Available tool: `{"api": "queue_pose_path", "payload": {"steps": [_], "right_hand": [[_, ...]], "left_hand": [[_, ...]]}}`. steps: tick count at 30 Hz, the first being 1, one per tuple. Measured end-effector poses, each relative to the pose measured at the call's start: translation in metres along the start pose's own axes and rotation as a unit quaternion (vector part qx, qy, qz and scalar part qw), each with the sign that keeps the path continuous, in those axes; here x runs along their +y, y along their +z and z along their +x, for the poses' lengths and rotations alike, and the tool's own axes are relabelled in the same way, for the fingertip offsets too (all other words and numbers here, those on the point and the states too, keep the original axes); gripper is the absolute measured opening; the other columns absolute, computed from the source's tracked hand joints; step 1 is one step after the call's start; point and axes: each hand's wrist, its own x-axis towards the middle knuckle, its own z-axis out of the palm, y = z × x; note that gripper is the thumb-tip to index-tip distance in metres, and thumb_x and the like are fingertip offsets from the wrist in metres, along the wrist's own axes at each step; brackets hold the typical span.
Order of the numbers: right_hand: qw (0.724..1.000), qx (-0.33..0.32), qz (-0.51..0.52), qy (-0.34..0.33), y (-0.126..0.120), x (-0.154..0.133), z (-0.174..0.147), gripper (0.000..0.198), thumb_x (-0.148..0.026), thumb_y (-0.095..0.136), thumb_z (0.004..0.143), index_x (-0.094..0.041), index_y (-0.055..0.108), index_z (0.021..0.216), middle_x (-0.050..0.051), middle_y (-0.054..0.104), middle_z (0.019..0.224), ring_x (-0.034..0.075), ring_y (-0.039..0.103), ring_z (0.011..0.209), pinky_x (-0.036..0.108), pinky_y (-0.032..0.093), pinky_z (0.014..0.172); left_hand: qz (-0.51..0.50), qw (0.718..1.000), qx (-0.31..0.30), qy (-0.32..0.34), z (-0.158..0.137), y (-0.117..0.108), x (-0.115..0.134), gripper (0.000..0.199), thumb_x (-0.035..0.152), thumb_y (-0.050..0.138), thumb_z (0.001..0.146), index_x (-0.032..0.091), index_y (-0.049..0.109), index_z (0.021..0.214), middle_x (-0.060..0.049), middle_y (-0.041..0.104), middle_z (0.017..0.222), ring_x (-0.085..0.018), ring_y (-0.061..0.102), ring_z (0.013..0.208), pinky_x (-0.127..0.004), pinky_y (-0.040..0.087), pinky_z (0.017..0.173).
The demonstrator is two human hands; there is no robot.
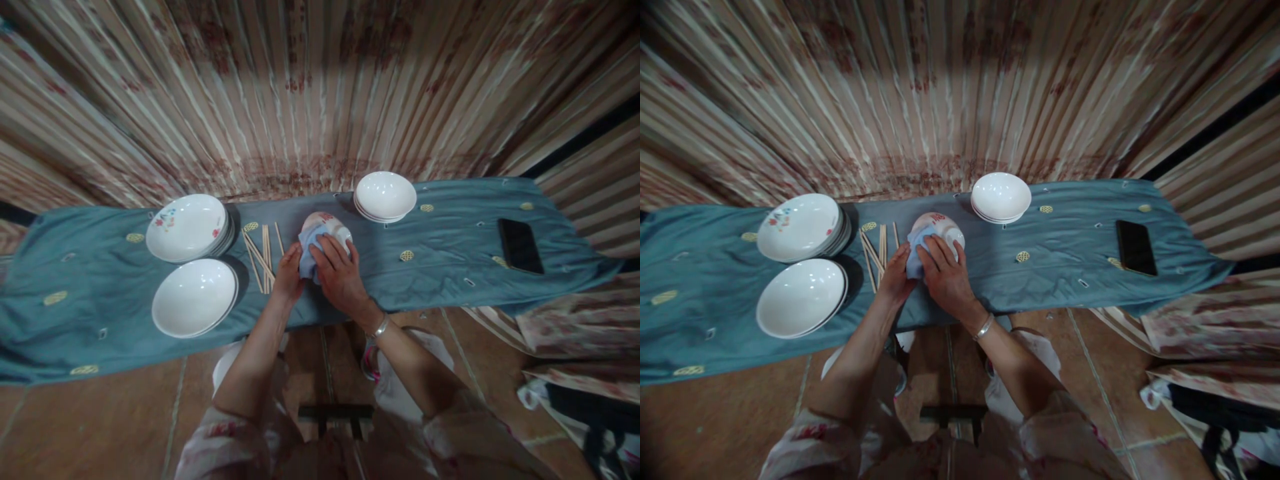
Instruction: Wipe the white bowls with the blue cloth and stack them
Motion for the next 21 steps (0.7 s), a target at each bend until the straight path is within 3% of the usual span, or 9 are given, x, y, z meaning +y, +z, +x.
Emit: {"api": "queue_pose_path", "payload": {"steps": [11, 21], "right_hand": [[0.994, 0.042, 0.062, 0.086, -0.016, 0.018, 0.016, 0.043, -0.026, 0.037, 0.104, -0.019, 0.055, 0.142, 0.014, 0.055, 0.151, 0.024, 0.045, 0.145, 0.052, 0.021, 0.124], [0.964, 0.08, 0.197, 0.16, -0.014, 0.046, 0.028, 0.043, -0.039, 0.036, 0.105, -0.02, 0.064, 0.131, 0.013, 0.065, 0.141, 0.024, 0.055, 0.136, 0.046, 0.04, 0.117]], "left_hand": [[0.017, 0.999, -0.045, 0.009, -0.006, 0.004, -0.004, 0.007, 0.016, 0.071, 0.082, 0.019, 0.068, 0.077, 0.003, 0.062, 0.068, -0.008, 0.056, 0.059, -0.016, 0.048, 0.057], [0.045, 0.995, -0.087, 0.01, -0.005, -0.002, -0.007, 0.015, 0.03, 0.077, 0.081, 0.018, 0.068, 0.08, 0.001, 0.065, 0.074, -0.012, 0.061, 0.068, -0.023, 0.05, 0.068]]}}
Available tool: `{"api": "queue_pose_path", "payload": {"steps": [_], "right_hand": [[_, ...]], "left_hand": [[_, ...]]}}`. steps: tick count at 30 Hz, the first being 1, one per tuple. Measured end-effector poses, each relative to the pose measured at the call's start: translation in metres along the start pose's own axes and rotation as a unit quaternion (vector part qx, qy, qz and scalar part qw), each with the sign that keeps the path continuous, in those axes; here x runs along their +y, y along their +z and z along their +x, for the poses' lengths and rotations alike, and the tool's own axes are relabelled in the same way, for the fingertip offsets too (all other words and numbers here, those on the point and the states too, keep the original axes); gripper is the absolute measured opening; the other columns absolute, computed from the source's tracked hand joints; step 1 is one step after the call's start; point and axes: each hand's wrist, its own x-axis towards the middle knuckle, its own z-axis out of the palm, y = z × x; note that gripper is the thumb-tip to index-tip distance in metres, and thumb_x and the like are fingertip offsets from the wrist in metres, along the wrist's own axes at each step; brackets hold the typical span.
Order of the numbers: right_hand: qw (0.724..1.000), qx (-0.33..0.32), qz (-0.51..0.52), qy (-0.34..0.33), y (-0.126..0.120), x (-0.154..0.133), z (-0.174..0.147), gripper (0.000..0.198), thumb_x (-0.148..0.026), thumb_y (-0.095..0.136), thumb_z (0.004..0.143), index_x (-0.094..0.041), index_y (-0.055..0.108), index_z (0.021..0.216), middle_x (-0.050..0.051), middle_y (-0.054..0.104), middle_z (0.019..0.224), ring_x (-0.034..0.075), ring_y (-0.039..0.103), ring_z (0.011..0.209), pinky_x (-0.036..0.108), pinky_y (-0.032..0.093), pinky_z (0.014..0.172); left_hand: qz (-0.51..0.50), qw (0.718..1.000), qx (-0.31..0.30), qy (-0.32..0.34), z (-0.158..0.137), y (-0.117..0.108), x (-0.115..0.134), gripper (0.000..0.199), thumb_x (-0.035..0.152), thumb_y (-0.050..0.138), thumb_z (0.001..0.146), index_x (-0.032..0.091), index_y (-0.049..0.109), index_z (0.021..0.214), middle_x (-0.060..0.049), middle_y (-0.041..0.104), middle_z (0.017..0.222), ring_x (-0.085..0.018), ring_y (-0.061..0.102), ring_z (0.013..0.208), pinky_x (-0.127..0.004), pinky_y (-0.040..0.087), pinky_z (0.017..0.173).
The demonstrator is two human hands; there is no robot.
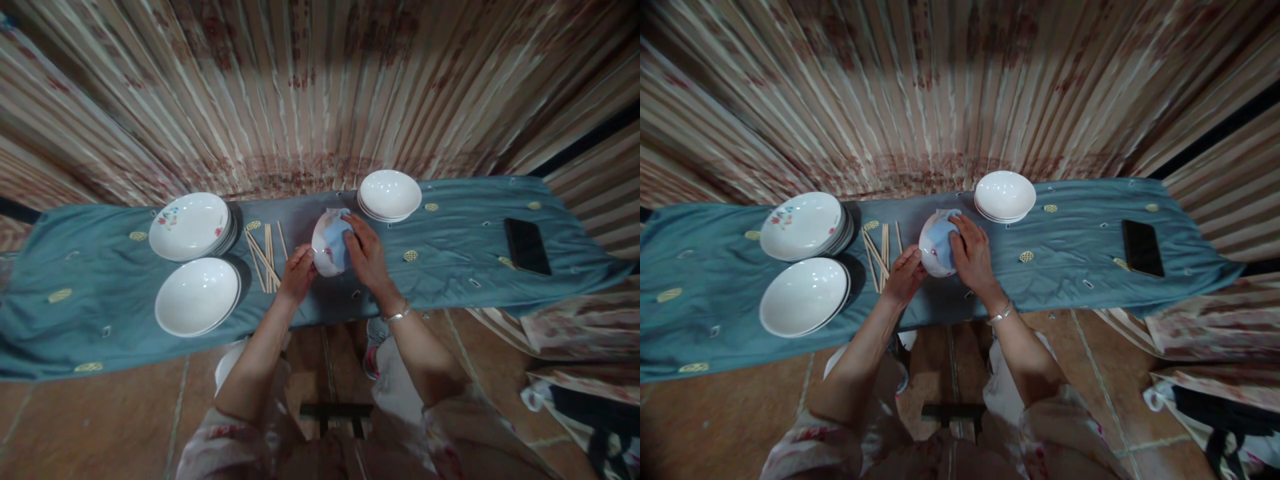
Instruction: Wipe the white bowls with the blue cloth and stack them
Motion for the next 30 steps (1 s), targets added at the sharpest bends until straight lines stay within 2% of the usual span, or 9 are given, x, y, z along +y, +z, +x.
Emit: {"api": "queue_pose_path", "payload": {"steps": [4, 8, 12, 17, 23, 27, 30], "right_hand": [[0.995, 0.011, 0.088, 0.041, -0.001, 0.01, 0.005, 0.044, -0.045, 0.041, 0.102, -0.019, 0.068, 0.125, 0.012, 0.07, 0.131, 0.023, 0.063, 0.123, 0.042, 0.047, 0.11], [0.98, 0.03, 0.162, 0.108, -0.002, 0.018, 0.01, 0.043, -0.049, 0.047, 0.096, -0.017, 0.073, 0.11, 0.01, 0.076, 0.111, 0.023, 0.067, 0.105, 0.038, 0.051, 0.1], [0.967, 0.048, 0.188, 0.163, -0.002, 0.028, 0.011, 0.044, -0.053, 0.052, 0.088, -0.015, 0.074, 0.094, 0.007, 0.075, 0.094, 0.022, 0.065, 0.09, 0.036, 0.052, 0.088], [0.952, 0.052, 0.202, 0.225, 0.0, 0.039, 0.009, 0.044, -0.058, 0.055, 0.082, -0.017, 0.071, 0.087, 0.003, 0.069, 0.082, 0.019, 0.057, 0.08, 0.033, 0.049, 0.079], [0.949, 0.023, 0.193, 0.249, 0.004, 0.044, 0.001, 0.045, -0.063, 0.052, 0.082, -0.02, 0.064, 0.078, 0.0, 0.06, 0.072, 0.018, 0.052, 0.075, 0.032, 0.046, 0.075], [0.95, -0.012, 0.178, 0.256, 0.007, 0.047, -0.005, 0.04, -0.056, 0.05, 0.087, -0.02, 0.063, 0.075, -0.001, 0.056, 0.068, 0.017, 0.049, 0.067, 0.032, 0.044, 0.069], [0.951, -0.02, 0.168, 0.259, 0.007, 0.048, -0.01, 0.035, -0.049, 0.048, 0.089, -0.019, 0.065, 0.079, 0.001, 0.061, 0.072, 0.017, 0.052, 0.07, 0.032, 0.045, 0.071]], "left_hand": [[0.01, 1.0, -0.005, 0.003, 0.001, -0.001, 0.0, 0.024, 0.036, 0.081, 0.075, 0.018, 0.066, 0.079, 0.002, 0.065, 0.074, -0.011, 0.06, 0.069, -0.022, 0.049, 0.066], [0.016, 1.0, 0.004, -0.003, 0.002, -0.003, -0.001, 0.028, 0.039, 0.083, 0.073, 0.018, 0.065, 0.08, 0.002, 0.066, 0.074, -0.01, 0.06, 0.067, -0.021, 0.048, 0.065], [0.015, 1.0, 0.001, -0.004, 0.002, -0.005, -0.001, 0.028, 0.039, 0.083, 0.073, 0.018, 0.065, 0.08, 0.003, 0.065, 0.071, -0.01, 0.06, 0.063, -0.021, 0.048, 0.062], [-0.014, 1.0, 0.014, -0.01, 0.004, -0.005, -0.001, 0.025, 0.034, 0.083, 0.074, 0.018, 0.065, 0.079, 0.002, 0.068, 0.072, -0.01, 0.062, 0.063, -0.022, 0.05, 0.063], [-0.061, 0.996, 0.053, -0.032, 0.005, -0.005, 0.001, 0.015, 0.025, 0.076, 0.081, 0.017, 0.063, 0.08, 0.003, 0.068, 0.069, -0.01, 0.062, 0.061, -0.022, 0.052, 0.064], [-0.087, 0.992, 0.076, -0.047, 0.006, -0.006, 0.002, 0.013, 0.021, 0.074, 0.083, 0.017, 0.062, 0.081, 0.003, 0.067, 0.068, -0.01, 0.063, 0.061, -0.023, 0.052, 0.064], [-0.101, 0.989, 0.097, -0.056, 0.008, -0.005, 0.002, 0.009, 0.019, 0.07, 0.086, 0.017, 0.061, 0.083, 0.002, 0.069, 0.071, -0.011, 0.065, 0.063, -0.025, 0.055, 0.067]]}}
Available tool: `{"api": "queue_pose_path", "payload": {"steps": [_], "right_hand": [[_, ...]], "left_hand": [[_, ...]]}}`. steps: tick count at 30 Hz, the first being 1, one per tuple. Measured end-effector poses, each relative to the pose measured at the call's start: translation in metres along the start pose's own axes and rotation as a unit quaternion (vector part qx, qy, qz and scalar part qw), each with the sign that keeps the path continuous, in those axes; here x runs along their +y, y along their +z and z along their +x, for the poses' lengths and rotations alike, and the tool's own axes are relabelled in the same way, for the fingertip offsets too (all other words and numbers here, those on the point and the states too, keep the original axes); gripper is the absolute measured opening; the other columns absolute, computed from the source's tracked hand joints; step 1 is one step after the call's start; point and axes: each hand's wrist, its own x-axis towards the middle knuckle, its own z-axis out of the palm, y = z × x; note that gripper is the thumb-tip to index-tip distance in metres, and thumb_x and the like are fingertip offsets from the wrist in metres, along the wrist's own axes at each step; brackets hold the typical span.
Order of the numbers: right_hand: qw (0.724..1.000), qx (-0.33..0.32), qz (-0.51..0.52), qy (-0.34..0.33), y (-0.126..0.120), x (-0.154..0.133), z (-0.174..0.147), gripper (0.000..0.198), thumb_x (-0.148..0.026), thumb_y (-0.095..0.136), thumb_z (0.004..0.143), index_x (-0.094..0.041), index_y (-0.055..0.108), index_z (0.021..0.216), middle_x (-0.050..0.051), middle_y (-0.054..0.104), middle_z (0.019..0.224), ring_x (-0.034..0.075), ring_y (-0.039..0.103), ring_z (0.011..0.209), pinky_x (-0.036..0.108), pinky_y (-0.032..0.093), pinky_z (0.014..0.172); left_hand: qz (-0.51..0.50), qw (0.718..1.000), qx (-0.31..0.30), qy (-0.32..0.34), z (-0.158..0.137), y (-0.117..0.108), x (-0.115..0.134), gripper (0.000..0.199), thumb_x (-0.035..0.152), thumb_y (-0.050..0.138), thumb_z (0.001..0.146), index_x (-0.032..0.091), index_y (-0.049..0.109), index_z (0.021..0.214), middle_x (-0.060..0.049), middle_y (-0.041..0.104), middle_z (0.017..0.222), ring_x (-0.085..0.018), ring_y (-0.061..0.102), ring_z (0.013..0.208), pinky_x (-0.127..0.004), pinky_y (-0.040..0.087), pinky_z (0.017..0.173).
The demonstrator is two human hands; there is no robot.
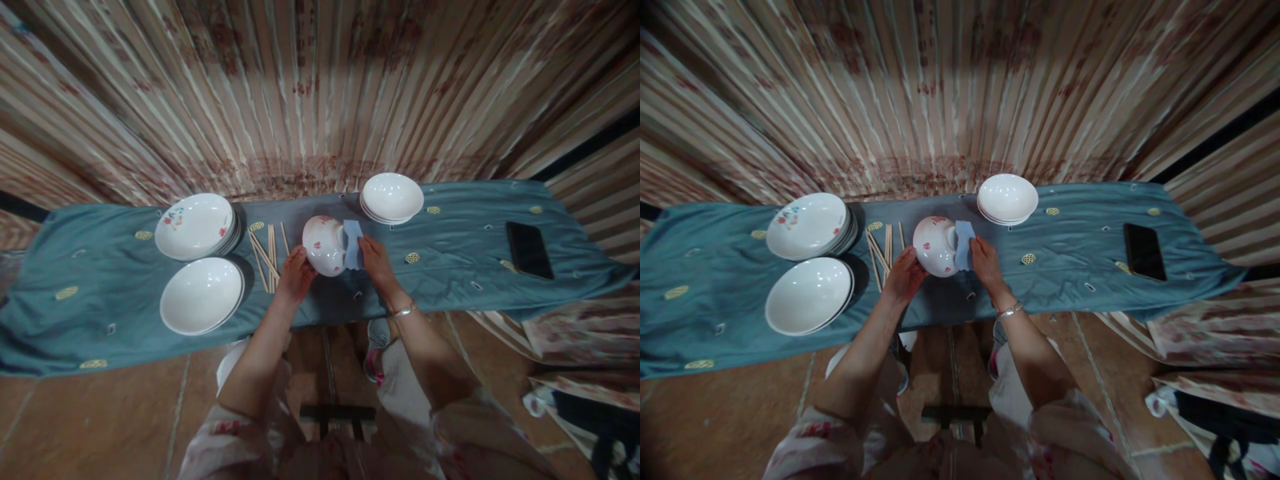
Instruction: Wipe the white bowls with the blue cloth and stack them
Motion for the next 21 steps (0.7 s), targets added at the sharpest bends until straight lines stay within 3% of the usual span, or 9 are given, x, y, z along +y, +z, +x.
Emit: {"api": "queue_pose_path", "payload": {"steps": [8, 14, 17, 21], "right_hand": [[0.996, 0.004, -0.074, -0.056, 0.005, 0.003, -0.015, 0.031, -0.046, 0.042, 0.091, -0.022, 0.06, 0.081, 0.001, 0.06, 0.069, 0.019, 0.054, 0.069, 0.032, 0.046, 0.072], [0.987, 0.006, -0.127, -0.096, 0.014, 0.007, -0.034, 0.039, -0.039, 0.037, 0.096, -0.016, 0.063, 0.115, 0.018, 0.073, 0.111, 0.027, 0.067, 0.102, 0.045, 0.051, 0.097], [0.978, 0.007, -0.165, -0.132, 0.02, 0.009, -0.044, 0.048, -0.035, 0.035, 0.099, -0.01, 0.056, 0.133, 0.025, 0.065, 0.133, 0.03, 0.062, 0.125, 0.052, 0.046, 0.109], [0.959, 0.009, -0.229, -0.167, 0.027, 0.011, -0.057, 0.053, -0.031, 0.032, 0.102, -0.004, 0.045, 0.145, 0.028, 0.056, 0.144, 0.032, 0.05, 0.14, 0.057, 0.042, 0.114]], "left_hand": [[-0.036, 0.999, 0.028, -0.012, 0.003, 0.0, 0.002, 0.013, 0.016, 0.062, 0.092, 0.017, 0.059, 0.08, 0.0, 0.069, 0.072, -0.012, 0.066, 0.065, -0.027, 0.057, 0.071], [-0.063, 0.996, 0.067, -0.017, 0.003, 0.005, 0.004, 0.021, 0.013, 0.051, 0.098, 0.016, 0.06, 0.08, -0.002, 0.071, 0.073, -0.012, 0.067, 0.067, -0.03, 0.058, 0.079], [-0.068, 0.994, 0.08, -0.02, 0.005, 0.004, 0.003, 0.025, 0.013, 0.047, 0.1, 0.015, 0.061, 0.08, -0.003, 0.072, 0.075, -0.013, 0.068, 0.071, -0.033, 0.058, 0.087], [-0.063, 0.995, 0.08, -0.015, 0.009, 0.0, 0.001, 0.016, 0.015, 0.053, 0.097, 0.016, 0.063, 0.084, -0.003, 0.072, 0.079, -0.014, 0.069, 0.076, -0.033, 0.058, 0.087]]}}
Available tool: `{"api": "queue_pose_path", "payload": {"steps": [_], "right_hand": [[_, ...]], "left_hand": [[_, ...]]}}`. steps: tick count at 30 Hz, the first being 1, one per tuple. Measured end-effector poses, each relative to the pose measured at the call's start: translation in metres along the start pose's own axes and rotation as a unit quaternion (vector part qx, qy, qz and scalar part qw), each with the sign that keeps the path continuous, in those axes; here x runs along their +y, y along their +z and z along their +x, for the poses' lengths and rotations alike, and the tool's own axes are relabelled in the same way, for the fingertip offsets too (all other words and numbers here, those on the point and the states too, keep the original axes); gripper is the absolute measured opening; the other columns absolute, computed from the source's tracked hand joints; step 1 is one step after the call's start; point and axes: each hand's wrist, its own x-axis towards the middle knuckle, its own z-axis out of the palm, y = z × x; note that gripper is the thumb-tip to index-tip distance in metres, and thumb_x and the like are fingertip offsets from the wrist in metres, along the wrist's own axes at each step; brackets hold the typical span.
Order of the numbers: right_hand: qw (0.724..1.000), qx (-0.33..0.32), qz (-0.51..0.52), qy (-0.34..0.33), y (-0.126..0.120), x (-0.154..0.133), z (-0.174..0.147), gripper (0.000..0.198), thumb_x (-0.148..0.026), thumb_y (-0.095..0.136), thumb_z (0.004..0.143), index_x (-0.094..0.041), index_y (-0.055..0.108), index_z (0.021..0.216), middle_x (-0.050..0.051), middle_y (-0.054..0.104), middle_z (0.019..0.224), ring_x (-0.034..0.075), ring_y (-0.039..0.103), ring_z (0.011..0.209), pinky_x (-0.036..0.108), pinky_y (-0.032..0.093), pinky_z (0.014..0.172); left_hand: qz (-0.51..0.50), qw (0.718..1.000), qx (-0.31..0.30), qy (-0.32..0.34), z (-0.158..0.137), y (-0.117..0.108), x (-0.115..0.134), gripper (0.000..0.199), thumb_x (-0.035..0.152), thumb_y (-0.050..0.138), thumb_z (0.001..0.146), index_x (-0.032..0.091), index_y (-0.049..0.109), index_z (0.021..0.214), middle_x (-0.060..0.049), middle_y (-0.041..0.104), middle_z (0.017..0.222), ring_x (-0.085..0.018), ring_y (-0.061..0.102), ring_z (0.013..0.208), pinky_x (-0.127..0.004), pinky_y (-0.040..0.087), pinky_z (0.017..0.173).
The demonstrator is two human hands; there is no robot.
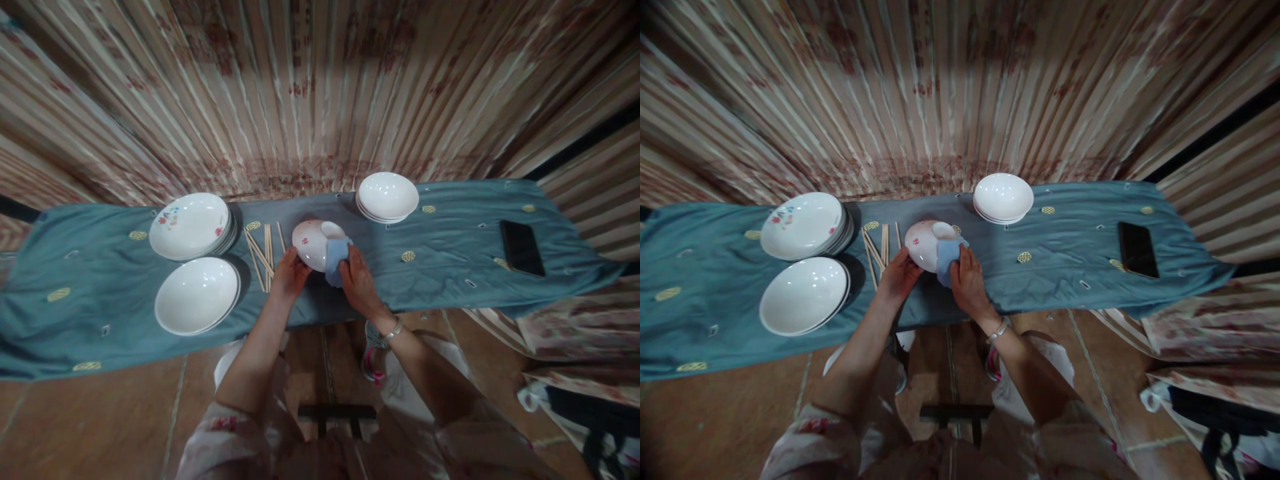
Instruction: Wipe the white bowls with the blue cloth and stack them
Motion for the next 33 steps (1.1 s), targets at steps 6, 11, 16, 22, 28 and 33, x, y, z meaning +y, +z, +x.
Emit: {"api": "queue_pose_path", "payload": {"steps": [6, 11, 16, 22, 28, 33], "right_hand": [[0.994, 0.001, -0.094, -0.054, 0.004, -0.006, -0.014, 0.056, -0.027, 0.033, 0.102, 0.0, 0.038, 0.151, 0.032, 0.049, 0.149, 0.035, 0.043, 0.146, 0.06, 0.039, 0.116], [0.987, 0.005, -0.137, -0.088, 0.006, -0.011, -0.024, 0.059, -0.024, 0.035, 0.102, 0.001, 0.031, 0.155, 0.032, 0.044, 0.153, 0.035, 0.037, 0.149, 0.061, 0.038, 0.116], [0.978, -0.004, -0.17, -0.117, 0.006, -0.017, -0.032, 0.058, -0.022, 0.039, 0.101, -0.002, 0.033, 0.155, 0.03, 0.04, 0.157, 0.034, 0.031, 0.153, 0.061, 0.035, 0.118], [0.969, -0.024, -0.191, -0.154, 0.005, -0.024, -0.033, 0.055, -0.014, 0.04, 0.099, -0.004, 0.04, 0.152, 0.029, 0.041, 0.158, 0.034, 0.029, 0.154, 0.06, 0.035, 0.119], [0.962, -0.036, -0.194, -0.189, 0.004, -0.029, -0.028, 0.052, -0.01, 0.038, 0.099, -0.01, 0.046, 0.15, 0.023, 0.043, 0.159, 0.031, 0.033, 0.154, 0.057, 0.035, 0.12], [0.963, -0.043, -0.181, -0.197, 0.0, -0.034, -0.024, 0.053, -0.01, 0.038, 0.099, -0.015, 0.047, 0.151, 0.02, 0.043, 0.16, 0.029, 0.031, 0.155, 0.056, 0.034, 0.121]], "left_hand": [[-0.001, 1.0, -0.003, 0.013, 0.001, 0.0, -0.001, 0.015, 0.015, 0.051, 0.097, 0.015, 0.065, 0.091, -0.005, 0.074, 0.082, -0.015, 0.07, 0.081, -0.032, 0.059, 0.086], [0.008, 1.0, -0.013, 0.024, 0.001, 0.0, -0.002, 0.014, 0.016, 0.055, 0.096, 0.014, 0.068, 0.091, -0.007, 0.076, 0.086, -0.017, 0.072, 0.088, -0.032, 0.057, 0.088], [0.007, 0.999, -0.026, 0.039, 0.004, -0.002, -0.005, 0.011, 0.018, 0.06, 0.094, 0.013, 0.07, 0.092, -0.008, 0.077, 0.089, -0.018, 0.072, 0.093, -0.03, 0.056, 0.089], [0.008, 0.998, -0.035, 0.053, 0.004, 0.001, -0.006, 0.011, 0.017, 0.06, 0.093, 0.013, 0.07, 0.091, -0.007, 0.077, 0.086, -0.016, 0.072, 0.085, -0.029, 0.055, 0.09], [0.034, 0.996, -0.04, 0.068, 0.001, -0.002, -0.008, 0.007, 0.019, 0.068, 0.086, 0.016, 0.064, 0.082, 0.0, 0.07, 0.072, -0.012, 0.065, 0.065, -0.023, 0.051, 0.071], [0.07, 0.992, -0.076, 0.078, -0.007, -0.001, -0.007, 0.011, 0.021, 0.07, 0.084, 0.019, 0.061, 0.08, 0.003, 0.066, 0.069, -0.01, 0.061, 0.063, -0.021, 0.049, 0.065]]}}
